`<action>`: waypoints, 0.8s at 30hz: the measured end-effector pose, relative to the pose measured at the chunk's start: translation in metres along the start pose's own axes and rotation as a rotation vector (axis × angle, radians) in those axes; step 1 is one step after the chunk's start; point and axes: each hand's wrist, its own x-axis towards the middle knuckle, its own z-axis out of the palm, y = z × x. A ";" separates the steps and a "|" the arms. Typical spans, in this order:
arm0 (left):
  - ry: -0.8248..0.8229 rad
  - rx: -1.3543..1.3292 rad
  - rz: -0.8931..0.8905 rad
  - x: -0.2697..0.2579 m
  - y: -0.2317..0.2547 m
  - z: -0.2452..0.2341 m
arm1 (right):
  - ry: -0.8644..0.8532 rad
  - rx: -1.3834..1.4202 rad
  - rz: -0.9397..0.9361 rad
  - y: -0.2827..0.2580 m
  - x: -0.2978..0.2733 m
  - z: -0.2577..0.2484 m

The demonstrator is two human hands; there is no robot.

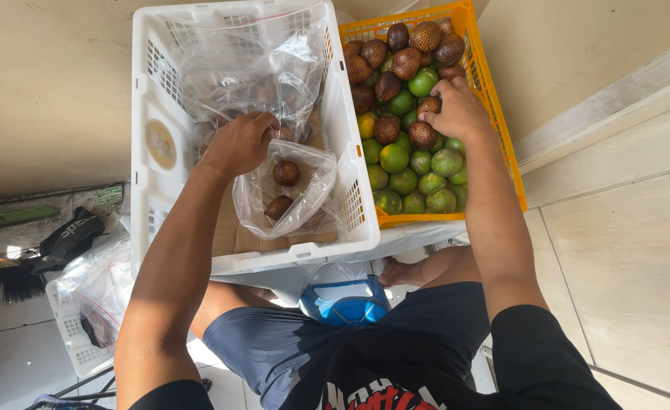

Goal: Packing salak fruits from a yellow crate into individual clear plastic zip-lock bags inside a white crate.

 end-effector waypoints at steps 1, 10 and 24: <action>-0.003 -0.001 0.000 -0.004 0.004 -0.001 | -0.003 0.000 0.002 0.003 0.000 0.005; -0.041 -0.031 0.039 -0.005 0.007 -0.004 | -0.003 0.044 0.066 -0.001 0.001 0.000; -0.156 -0.072 0.062 -0.005 0.023 -0.006 | 0.076 0.196 -0.288 0.008 0.021 0.029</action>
